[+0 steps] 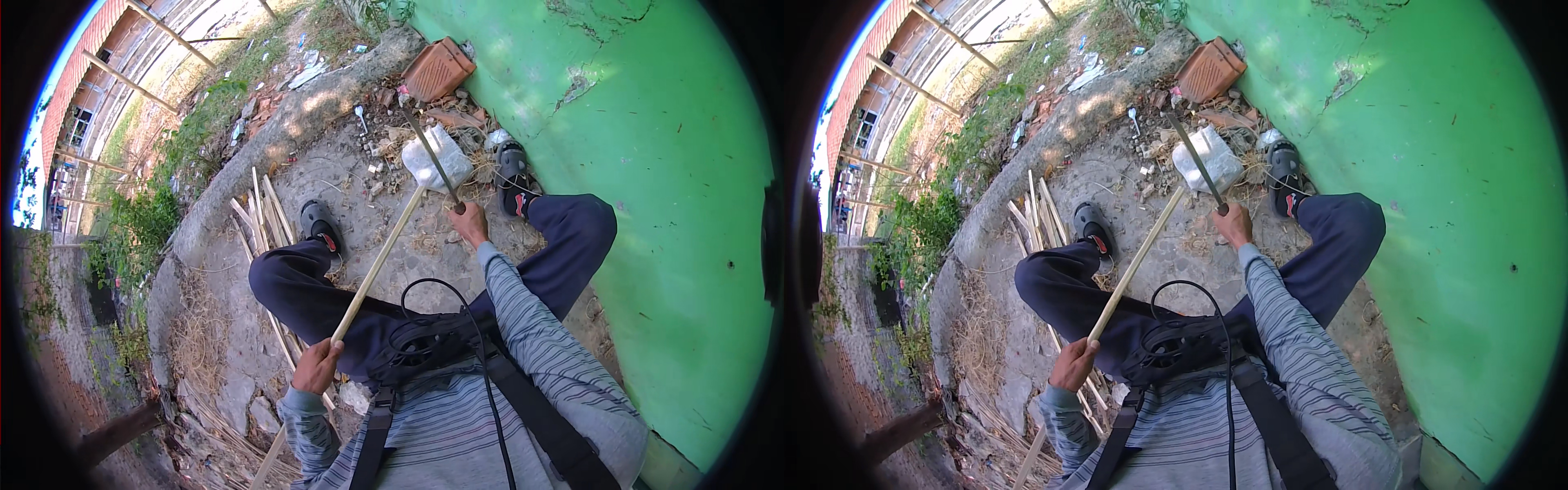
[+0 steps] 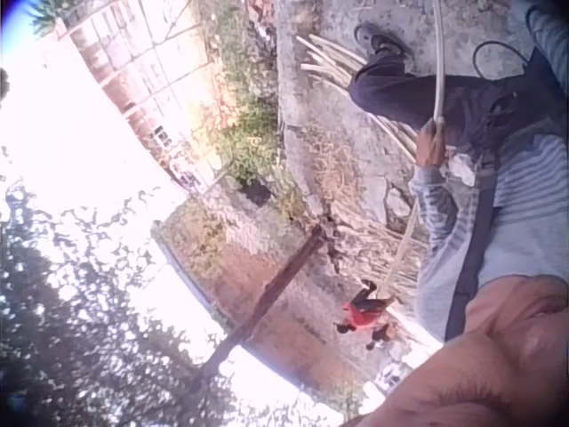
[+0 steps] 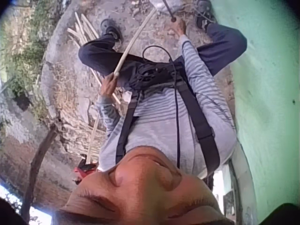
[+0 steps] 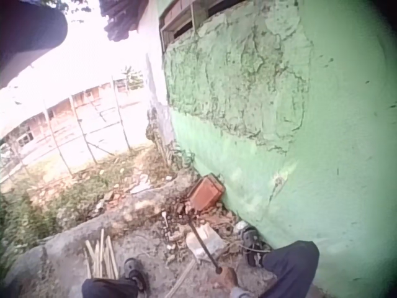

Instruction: The person scrapes a bamboo stick using a knife, rotating the stick by hand and shaving down different sections along its length.

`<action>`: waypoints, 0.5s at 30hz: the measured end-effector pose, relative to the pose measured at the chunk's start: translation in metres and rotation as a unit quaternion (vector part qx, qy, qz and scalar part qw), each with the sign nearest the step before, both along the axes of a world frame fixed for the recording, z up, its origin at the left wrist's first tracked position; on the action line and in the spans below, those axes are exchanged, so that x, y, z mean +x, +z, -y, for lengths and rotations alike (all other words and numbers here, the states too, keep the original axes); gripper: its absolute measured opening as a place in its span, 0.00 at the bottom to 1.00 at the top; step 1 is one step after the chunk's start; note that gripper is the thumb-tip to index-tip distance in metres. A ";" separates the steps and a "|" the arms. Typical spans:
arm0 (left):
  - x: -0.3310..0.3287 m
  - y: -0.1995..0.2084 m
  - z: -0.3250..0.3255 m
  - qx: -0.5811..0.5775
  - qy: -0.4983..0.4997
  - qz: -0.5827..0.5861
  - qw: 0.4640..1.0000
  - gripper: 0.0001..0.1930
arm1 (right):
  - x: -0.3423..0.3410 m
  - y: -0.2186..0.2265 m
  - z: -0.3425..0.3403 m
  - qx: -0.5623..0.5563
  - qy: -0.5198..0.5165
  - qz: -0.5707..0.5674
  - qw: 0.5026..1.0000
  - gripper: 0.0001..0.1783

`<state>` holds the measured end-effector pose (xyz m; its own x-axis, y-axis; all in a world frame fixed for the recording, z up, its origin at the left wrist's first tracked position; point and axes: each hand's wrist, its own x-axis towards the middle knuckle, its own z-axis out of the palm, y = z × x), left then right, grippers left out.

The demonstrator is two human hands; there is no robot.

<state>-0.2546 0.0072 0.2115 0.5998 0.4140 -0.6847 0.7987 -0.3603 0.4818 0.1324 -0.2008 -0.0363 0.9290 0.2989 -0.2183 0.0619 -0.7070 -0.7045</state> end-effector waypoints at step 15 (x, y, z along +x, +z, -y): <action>0.109 0.094 -0.130 0.304 -0.143 0.174 0.926 0.15 | 0.022 0.215 0.002 0.455 -0.037 -0.133 0.880 0.20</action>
